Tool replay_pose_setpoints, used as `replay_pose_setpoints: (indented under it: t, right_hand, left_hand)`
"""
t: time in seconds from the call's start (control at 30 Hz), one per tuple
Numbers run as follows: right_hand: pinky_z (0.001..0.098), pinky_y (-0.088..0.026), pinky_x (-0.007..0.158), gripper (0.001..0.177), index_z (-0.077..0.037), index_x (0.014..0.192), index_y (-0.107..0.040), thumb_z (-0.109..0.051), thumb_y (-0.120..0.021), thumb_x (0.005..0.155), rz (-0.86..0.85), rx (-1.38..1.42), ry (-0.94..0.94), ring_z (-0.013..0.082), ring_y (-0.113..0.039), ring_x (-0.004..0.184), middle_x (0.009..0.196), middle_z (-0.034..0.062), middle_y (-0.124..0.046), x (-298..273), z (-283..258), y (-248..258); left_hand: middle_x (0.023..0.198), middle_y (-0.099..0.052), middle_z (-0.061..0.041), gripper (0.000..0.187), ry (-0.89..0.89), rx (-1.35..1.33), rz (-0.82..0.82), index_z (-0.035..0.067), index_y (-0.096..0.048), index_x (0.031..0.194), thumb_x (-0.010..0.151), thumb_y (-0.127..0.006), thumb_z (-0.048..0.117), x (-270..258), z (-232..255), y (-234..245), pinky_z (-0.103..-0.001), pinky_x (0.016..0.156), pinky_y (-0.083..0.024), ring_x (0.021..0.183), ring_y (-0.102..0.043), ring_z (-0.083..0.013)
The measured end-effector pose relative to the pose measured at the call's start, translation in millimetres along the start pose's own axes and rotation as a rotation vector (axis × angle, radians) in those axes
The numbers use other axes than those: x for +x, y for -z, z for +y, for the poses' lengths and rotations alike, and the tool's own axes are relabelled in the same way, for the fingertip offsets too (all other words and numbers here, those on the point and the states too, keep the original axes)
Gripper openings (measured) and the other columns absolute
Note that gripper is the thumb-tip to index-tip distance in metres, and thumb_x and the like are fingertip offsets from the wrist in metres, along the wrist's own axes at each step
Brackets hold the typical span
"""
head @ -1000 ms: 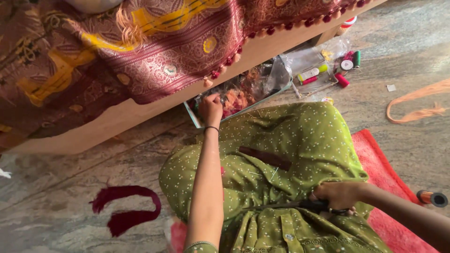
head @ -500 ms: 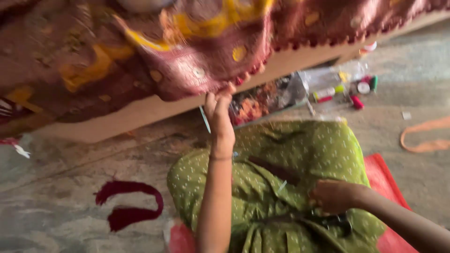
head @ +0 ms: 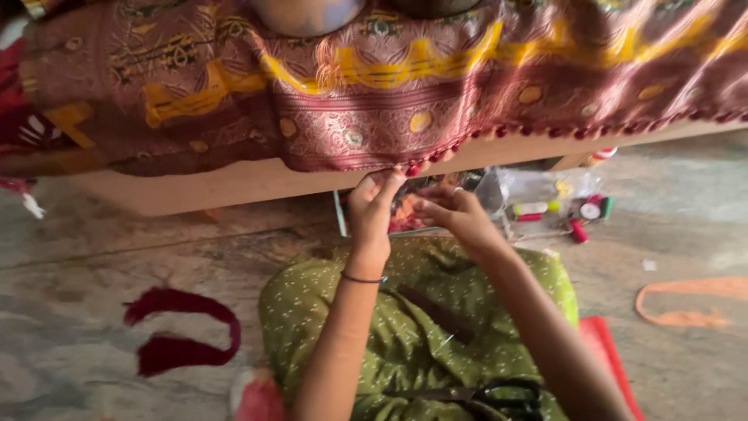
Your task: Making decorative tassels and attaching them to the edge of a fabric using a needle and thread.
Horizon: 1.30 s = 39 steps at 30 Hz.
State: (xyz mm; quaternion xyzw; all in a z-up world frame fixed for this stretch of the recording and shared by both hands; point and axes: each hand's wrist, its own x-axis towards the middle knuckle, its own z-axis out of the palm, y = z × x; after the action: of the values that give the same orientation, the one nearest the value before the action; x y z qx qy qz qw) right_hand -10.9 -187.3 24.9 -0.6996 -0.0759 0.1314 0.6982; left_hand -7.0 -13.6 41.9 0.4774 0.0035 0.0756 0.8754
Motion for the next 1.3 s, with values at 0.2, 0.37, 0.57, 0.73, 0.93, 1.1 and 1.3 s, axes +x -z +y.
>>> replay_pose_setpoints:
  t: [0.2,0.37,0.57,0.73,0.93,1.1,1.3]
  right_hand:
    - [0.0412,-0.052,0.103,0.026,-0.007,0.117,-0.062,-0.021,-0.066,0.096,0.034,0.675,-0.082,0.0246,-0.067,0.112,0.114,0.0097,-0.071,16.7,-18.0,-8.6]
    - [0.0433,-0.051,0.107,0.018,-0.008,0.112,-0.065,-0.019,-0.067,0.098,-0.008,0.92,-0.023,0.026,-0.066,0.112,0.114,0.0106,-0.071,28.8,-18.2,-7.3]
    - [0.0402,-0.052,0.101,0.013,-0.004,0.108,-0.069,-0.011,-0.066,0.097,0.03,0.867,0.021,0.022,-0.067,0.104,0.109,0.0086,-0.073,26.7,-29.6,-16.2]
    - [0.0372,-0.053,0.098,0.011,-0.002,0.107,-0.069,-0.008,-0.065,0.099,0.08,0.792,0.033,0.0195,-0.068,0.1,0.106,0.008,-0.073,21.8,-32.3,-19.6]
    - [0.0375,-0.052,0.101,0.017,-0.006,0.111,-0.069,-0.014,-0.07,0.096,0.118,0.831,0.001,0.0194,-0.065,0.102,0.108,0.0065,-0.069,21.5,-33.2,-17.5]
    - [0.0391,-0.049,0.105,0.022,-0.011,0.112,-0.066,-0.019,-0.072,0.093,0.041,0.934,-0.007,0.0204,-0.063,0.107,0.113,0.0051,-0.067,17.1,-38.2,-18.5]
    - [0.0375,-0.051,0.099,0.01,0.0,0.099,-0.07,-0.008,-0.068,0.093,0.058,0.663,-0.041,0.0206,-0.067,0.104,0.104,0.009,-0.073,19.7,-24.7,-45.9]
  left_hand:
    - [0.096,-0.075,-0.007,0.013,0.062,0.019,0.035,-0.002,-0.073,0.1,0.093,-0.071,0.009,5.0,0.5,-3.2,-0.026,0.077,-0.05,0.085,-0.067,-0.0112]
    - [0.091,-0.076,-0.007,0.012,0.018,-0.004,0.096,-0.004,-0.073,0.096,0.089,-0.072,0.006,8.5,2.4,-12.7,-0.026,0.078,-0.052,0.082,-0.069,-0.0125]
    - [0.09,-0.075,-0.007,0.01,0.006,-0.012,0.117,-0.005,-0.074,0.093,0.087,-0.072,0.003,5.2,6.7,-20.5,-0.027,0.08,-0.052,0.083,-0.068,-0.0126]
    - [0.092,-0.074,-0.007,0.012,-0.009,0.023,0.12,-0.006,-0.074,0.095,0.089,-0.072,0.005,-0.1,0.9,-19.2,-0.027,0.081,-0.052,0.084,-0.066,-0.0124]
    - [0.107,-0.073,-0.002,0.023,0.022,-0.176,-0.125,0.003,-0.07,0.111,0.093,-0.073,0.017,-12.6,25.4,-20.5,-0.029,0.097,-0.048,0.101,-0.065,-0.0108]
    - [0.109,-0.075,-0.013,0.027,0.067,-0.158,-0.125,-0.005,-0.07,0.109,0.104,-0.065,0.022,-0.4,28.2,3.0,-0.034,0.1,-0.048,0.104,-0.069,-0.0193]
    - [0.114,-0.071,-0.015,0.023,0.057,-0.184,-0.074,-0.004,-0.068,0.11,0.109,-0.062,0.018,4.0,12.7,20.5,-0.037,0.097,-0.05,0.104,-0.066,-0.0209]
